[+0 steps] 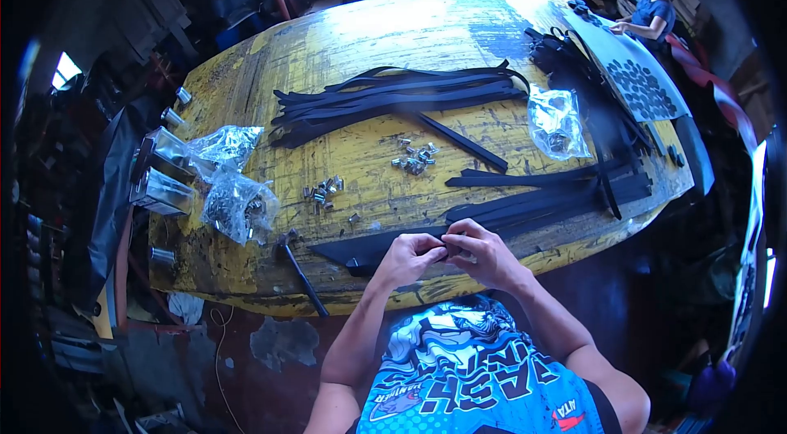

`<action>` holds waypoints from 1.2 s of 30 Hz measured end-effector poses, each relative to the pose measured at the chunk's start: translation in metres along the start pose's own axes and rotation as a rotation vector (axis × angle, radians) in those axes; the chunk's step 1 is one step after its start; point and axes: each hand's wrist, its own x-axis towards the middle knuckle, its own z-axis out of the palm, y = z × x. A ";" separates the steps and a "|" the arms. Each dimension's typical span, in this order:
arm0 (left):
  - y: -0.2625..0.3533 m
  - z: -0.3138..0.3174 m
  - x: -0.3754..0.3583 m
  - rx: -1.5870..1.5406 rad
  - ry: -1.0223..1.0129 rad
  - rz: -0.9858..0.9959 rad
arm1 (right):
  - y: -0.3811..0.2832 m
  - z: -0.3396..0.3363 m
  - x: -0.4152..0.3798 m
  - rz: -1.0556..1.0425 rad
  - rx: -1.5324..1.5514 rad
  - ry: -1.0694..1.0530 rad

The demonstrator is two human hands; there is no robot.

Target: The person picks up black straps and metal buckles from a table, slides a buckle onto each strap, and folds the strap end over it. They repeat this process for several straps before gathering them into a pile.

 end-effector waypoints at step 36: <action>0.029 0.002 -0.001 -0.105 -0.332 0.053 | 0.002 -0.011 -0.019 -0.189 0.163 0.084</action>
